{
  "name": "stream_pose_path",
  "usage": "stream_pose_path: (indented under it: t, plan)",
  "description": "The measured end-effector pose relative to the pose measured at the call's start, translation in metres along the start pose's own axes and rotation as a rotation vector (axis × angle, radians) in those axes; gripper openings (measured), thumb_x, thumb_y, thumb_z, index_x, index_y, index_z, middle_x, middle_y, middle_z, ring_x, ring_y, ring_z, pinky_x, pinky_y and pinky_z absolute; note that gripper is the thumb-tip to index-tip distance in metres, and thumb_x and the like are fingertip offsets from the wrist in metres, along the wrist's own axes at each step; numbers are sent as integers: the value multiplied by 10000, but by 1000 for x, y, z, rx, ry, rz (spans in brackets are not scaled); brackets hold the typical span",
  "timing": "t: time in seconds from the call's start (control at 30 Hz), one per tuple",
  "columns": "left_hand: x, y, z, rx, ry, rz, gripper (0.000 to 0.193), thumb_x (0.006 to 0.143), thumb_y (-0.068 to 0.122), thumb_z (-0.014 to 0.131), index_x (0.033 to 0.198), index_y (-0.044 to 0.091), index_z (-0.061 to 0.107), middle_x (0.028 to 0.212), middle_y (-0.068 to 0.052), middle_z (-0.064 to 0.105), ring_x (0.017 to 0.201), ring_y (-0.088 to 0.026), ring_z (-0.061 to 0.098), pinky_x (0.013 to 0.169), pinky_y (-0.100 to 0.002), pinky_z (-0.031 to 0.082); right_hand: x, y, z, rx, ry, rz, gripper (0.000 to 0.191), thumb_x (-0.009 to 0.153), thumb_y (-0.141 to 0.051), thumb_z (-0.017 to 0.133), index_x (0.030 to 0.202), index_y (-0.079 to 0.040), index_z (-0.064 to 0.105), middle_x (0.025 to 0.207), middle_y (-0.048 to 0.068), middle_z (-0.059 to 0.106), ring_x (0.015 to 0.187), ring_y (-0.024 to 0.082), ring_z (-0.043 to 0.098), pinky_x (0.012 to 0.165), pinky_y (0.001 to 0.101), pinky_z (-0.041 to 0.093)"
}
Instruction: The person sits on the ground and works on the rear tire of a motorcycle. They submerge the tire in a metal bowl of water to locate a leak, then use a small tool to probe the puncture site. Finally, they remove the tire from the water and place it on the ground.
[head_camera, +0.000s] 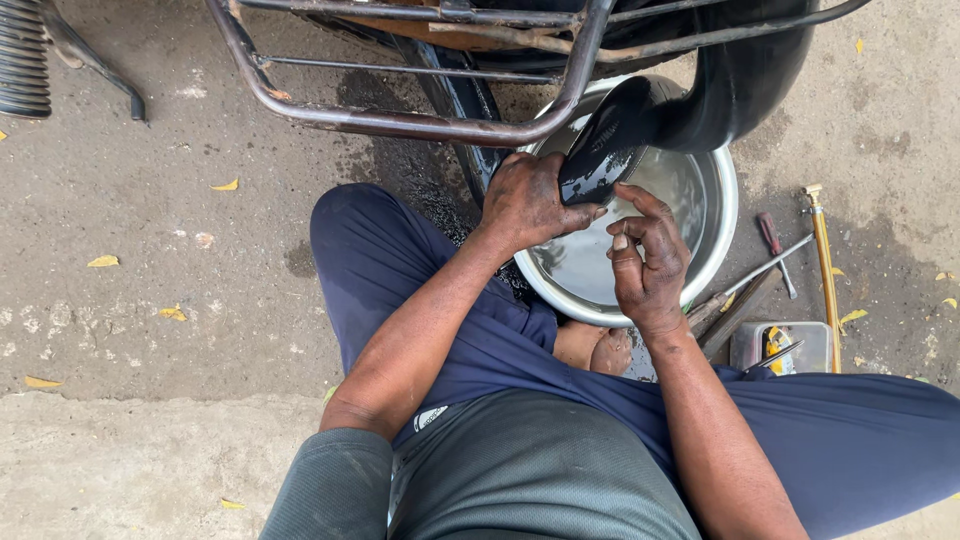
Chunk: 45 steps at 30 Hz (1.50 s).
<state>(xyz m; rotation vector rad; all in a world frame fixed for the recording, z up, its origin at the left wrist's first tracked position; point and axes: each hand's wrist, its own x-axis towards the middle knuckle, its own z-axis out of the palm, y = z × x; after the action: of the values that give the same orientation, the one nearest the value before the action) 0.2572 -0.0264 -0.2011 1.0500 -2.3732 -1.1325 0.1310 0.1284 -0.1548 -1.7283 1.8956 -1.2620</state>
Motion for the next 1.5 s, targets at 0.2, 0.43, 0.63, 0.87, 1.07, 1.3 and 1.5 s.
stream_pose_path:
  t: [0.2,0.43,0.63,0.87,1.07,1.3,1.5]
  plan:
    - [0,-1,2,-1,11,18,645,642,584,847,959,45,687,811,-108,726,871,-291,693,887,-438,530,0,1,2,5,4,17,71,1029,-41,552,1010,23,575,1413,193,612,936,156,702,723,267,593]
    - [-1,-3,5,32,-2,15,728,635,600,854,1039,23,667,859,-133,713,911,-298,674,913,-448,514,5,13,11,-215,217,10,83,1037,-28,611,965,-25,651,1157,147,610,998,196,693,808,291,654]
    - [-4,-8,7,14,53,95,693,651,588,855,1026,33,675,882,-128,714,944,-296,673,962,-447,491,17,24,11,889,347,383,98,986,-18,706,1054,-52,644,986,143,682,796,176,677,727,301,598]
    - [-7,-11,9,-20,112,153,679,651,579,868,1016,38,680,852,-115,714,912,-294,681,961,-457,483,11,20,24,699,321,318,105,980,-12,752,1035,-3,664,1087,96,676,933,136,669,891,287,582]
    - [-7,-12,11,-30,127,171,636,655,566,878,974,51,685,809,-100,713,881,-279,688,968,-451,489,9,23,24,526,290,335,106,970,1,767,1009,-13,669,1102,71,657,972,101,638,871,254,551]
    - [-6,-11,11,-19,146,172,638,620,534,894,987,54,691,815,-101,712,885,-285,681,923,-439,487,6,28,23,568,260,272,108,976,25,736,978,-38,648,1138,54,652,1037,90,633,920,247,549]
    - [-6,-10,11,-34,118,156,616,635,533,892,969,58,685,816,-93,719,893,-271,692,968,-441,476,4,28,24,543,289,315,88,980,18,752,991,-27,677,1104,53,656,995,92,626,891,252,546]
